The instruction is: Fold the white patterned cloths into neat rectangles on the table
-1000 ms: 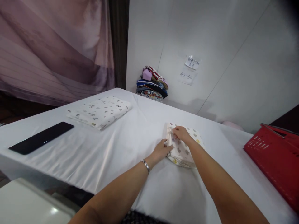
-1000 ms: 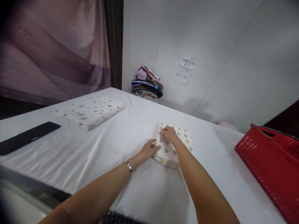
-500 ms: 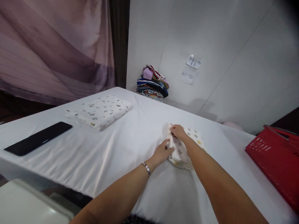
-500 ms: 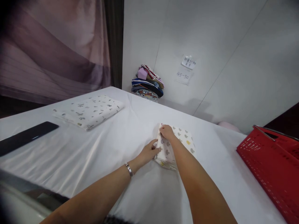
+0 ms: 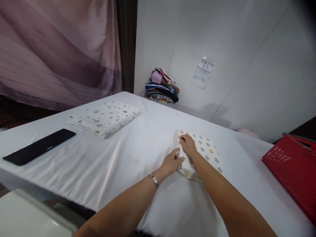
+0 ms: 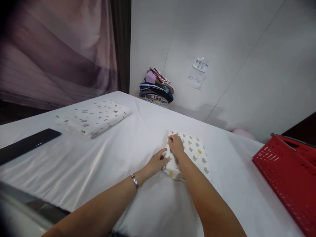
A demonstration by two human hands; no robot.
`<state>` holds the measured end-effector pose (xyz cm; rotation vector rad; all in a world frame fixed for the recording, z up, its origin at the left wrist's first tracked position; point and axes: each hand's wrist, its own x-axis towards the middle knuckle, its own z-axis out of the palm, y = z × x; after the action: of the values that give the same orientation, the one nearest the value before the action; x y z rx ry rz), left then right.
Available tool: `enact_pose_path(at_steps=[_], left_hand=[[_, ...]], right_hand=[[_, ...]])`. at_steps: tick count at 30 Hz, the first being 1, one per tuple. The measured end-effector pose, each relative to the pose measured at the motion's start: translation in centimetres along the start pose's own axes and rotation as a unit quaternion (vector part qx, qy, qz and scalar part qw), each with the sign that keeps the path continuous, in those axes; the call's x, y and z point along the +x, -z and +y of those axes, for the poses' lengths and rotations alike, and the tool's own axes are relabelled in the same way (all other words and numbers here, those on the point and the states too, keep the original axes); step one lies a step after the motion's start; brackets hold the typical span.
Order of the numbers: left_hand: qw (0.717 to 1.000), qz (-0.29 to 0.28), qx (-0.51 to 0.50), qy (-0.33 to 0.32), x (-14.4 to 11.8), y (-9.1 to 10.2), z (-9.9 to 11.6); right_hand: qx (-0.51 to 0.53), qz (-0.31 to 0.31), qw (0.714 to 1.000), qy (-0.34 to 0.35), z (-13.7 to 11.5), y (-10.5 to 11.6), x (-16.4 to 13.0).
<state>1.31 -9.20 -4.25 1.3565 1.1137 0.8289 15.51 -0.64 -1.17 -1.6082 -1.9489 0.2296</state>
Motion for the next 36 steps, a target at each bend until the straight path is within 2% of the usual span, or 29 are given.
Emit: enact_pose_path(at_steps=[7,12,17,20,24,28,32,34,36], left_hand=[[0.999,0.025,0.004,0.034,0.2,-0.1,0.3],[0.997,0.036,-0.015,0.064,0.1,-0.1,0.9],[0.996,0.032,-0.029,0.077,0.0,-0.1,1.5],[0.996,0.031,-0.041,0.079,-0.2,0.0,1.6],[0.994,0.037,-0.066,0.084,0.1,0.8,1.9],[0.989,0.111,-0.055,0.081,1.1,3.5,2.5],[0.977,0.186,-0.032,0.101,2.0,6.3,3.0],[0.975,0.190,-0.024,0.110,2.2,7.2,3.2],[0.977,0.175,-0.014,0.123,2.2,7.8,3.4]], right_hand=[[0.016,0.020,0.999,0.047,1.1,-0.7,-0.4],[0.009,-0.006,0.996,0.087,1.6,-0.7,-0.5],[0.012,-0.031,0.996,0.079,1.4,-0.7,-0.5],[0.036,-0.039,0.996,0.070,2.0,0.3,-0.5],[-0.005,-0.003,1.000,-0.006,4.8,3.6,-1.0],[-0.032,0.030,0.994,-0.104,8.2,6.7,-3.1],[-0.005,0.056,0.986,-0.156,9.9,7.3,-6.3],[0.015,0.070,0.982,-0.177,10.3,7.2,-7.5],[0.080,0.090,0.966,-0.227,10.7,7.4,-8.3]])
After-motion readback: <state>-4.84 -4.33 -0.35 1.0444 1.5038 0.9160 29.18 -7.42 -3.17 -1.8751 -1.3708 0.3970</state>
